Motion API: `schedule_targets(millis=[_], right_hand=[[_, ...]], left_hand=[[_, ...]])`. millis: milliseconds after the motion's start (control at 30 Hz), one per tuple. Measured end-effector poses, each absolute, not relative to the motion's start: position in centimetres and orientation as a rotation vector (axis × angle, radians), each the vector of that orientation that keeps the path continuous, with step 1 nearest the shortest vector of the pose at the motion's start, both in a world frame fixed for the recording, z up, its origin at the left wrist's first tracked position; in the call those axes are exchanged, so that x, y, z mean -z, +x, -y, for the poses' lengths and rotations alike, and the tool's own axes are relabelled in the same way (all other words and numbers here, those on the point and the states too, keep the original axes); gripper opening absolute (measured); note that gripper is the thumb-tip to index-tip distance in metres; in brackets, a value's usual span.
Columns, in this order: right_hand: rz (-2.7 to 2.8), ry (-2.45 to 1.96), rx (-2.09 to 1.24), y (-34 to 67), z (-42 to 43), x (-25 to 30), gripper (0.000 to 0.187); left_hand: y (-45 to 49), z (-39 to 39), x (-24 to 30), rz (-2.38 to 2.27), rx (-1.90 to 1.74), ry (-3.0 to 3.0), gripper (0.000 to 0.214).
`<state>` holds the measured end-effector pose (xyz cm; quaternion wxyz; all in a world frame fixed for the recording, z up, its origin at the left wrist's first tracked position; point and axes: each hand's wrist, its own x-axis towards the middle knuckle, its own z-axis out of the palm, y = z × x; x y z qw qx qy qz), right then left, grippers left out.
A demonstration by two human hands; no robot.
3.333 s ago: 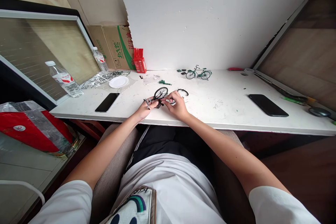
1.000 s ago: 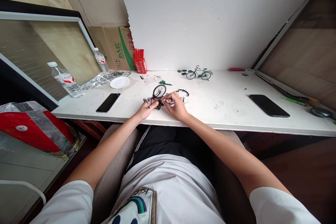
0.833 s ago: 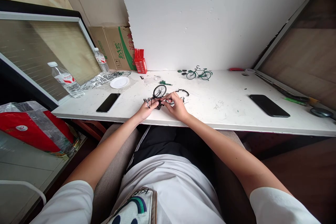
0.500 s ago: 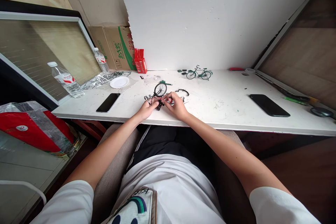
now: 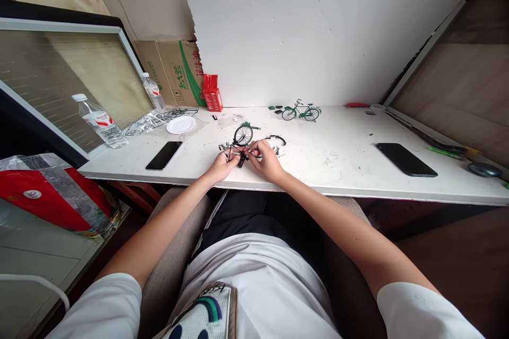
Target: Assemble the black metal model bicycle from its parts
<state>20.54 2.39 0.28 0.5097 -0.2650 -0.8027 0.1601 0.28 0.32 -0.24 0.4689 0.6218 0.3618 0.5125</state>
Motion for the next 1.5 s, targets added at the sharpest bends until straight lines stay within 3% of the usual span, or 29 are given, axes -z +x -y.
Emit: schedule_targets(millis=[367,667,1167,1500], right_hand=[[1.947,-0.67,-0.409,20.7,-2.2,-0.5,0.014],[1.792,-0.676,-0.746,20.7,-2.9,-0.4,0.044],[1.365,-0.699,-1.097,21.1,-3.8,-0.2,0.057],[1.325,-0.751,-1.098,21.2,-3.4,-0.9,0.064]], left_hand=[[0.4,-0.5,0.6,-0.944,-1.342,1.508,0.04],[0.2,-0.3,0.8,-1.059,-1.34,1.461,0.046],[0.6,0.5,0.0,-1.0,-1.381,1.372,0.053],[0.5,0.7,0.2,-1.078,-1.412,1.392,0.047]])
